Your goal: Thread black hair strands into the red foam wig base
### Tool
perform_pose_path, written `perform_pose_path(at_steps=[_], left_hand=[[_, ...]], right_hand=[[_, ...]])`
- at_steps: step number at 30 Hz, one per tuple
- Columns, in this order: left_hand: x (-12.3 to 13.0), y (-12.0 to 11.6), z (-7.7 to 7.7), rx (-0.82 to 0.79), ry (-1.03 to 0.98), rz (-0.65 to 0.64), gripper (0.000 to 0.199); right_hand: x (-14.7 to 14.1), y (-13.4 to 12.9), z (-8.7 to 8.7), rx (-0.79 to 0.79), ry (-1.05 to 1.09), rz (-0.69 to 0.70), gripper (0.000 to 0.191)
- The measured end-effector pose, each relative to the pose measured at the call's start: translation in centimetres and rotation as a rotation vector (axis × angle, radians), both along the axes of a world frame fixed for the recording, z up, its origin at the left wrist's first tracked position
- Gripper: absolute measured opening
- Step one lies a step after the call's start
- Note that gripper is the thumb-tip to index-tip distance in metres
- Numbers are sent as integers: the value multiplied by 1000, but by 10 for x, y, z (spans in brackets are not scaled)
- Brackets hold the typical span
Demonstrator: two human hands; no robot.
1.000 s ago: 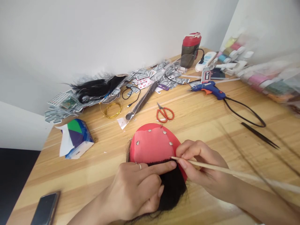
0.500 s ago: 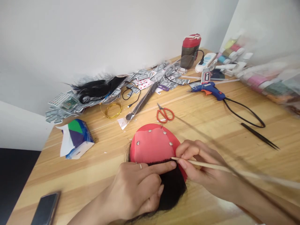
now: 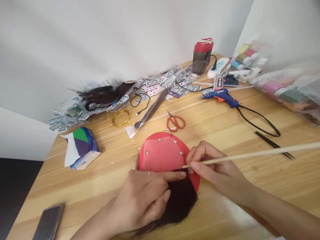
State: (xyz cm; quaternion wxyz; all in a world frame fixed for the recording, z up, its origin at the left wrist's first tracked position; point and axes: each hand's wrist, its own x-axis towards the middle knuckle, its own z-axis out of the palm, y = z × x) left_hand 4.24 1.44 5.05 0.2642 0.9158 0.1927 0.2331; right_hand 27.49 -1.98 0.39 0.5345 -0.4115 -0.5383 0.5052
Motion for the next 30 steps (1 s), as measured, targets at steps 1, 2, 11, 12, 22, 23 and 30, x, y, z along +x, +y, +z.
perform_pose_path(at_steps=[1,2,11,12,22,23,30], left_hand=[[-1,0,2,-84,21,5,25],[-3,1,4,-177,30,13,29],[5,20,27,-625,236,169,46],[8,22,31,-610,295,157,45],[44,22,63,-260,702,173,31],[47,21,63,-220,744,182,32],[60,5,59,-33,898,284,21]], right_hand=[[0,0,1,-27,13,11,30],[0,1,1,-57,25,23,32],[-2,4,4,-150,75,39,44],[-2,4,5,-150,80,30,44],[-5,9,2,-177,137,14,51],[-6,10,2,-177,139,12,52],[-5,10,6,-160,133,30,53]])
